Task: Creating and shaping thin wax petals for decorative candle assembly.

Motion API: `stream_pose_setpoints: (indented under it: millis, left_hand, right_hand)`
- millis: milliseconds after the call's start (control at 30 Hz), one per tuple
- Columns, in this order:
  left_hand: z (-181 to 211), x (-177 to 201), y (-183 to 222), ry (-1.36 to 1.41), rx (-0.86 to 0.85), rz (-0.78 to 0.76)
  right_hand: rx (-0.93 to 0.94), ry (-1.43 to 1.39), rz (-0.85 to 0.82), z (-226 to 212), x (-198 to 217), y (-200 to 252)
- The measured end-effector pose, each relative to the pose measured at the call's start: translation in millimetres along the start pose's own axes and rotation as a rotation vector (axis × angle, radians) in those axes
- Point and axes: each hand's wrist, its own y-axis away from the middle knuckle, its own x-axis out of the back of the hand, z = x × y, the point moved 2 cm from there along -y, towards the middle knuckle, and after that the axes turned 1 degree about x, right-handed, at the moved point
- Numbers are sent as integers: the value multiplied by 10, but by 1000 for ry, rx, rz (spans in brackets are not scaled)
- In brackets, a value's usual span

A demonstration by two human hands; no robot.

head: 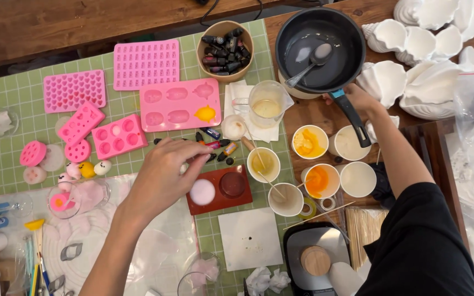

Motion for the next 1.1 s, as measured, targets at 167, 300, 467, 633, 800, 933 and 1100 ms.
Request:
stream_pose_setpoints:
  millis: [167, 300, 467, 633, 800, 933, 1100]
  left_hand:
    - [-153, 91, 196, 2, 99, 15]
    - [-278, 215, 606, 37, 162, 73]
    - [-493, 395, 1602, -29, 328, 139]
    - [-694, 462, 2694, -7, 484, 209]
    - [-1168, 61, 3309, 154, 418, 214]
    - [-1373, -129, 3532, 193, 301, 223]
    - [-1574, -180, 4149, 252, 272, 216]
  right_hand:
    - [-221, -87, -78, -249, 19, 81]
    - [-418, 189, 43, -260, 224, 189]
    - [-325, 246, 200, -675, 484, 710]
    - [-10, 513, 446, -1279, 468, 1518]
    - [199, 322, 295, -2056, -1054, 2420]
    - [149, 359, 112, -2645, -2921, 3044]
    - [114, 193, -2, -2353, -4820, 3465]
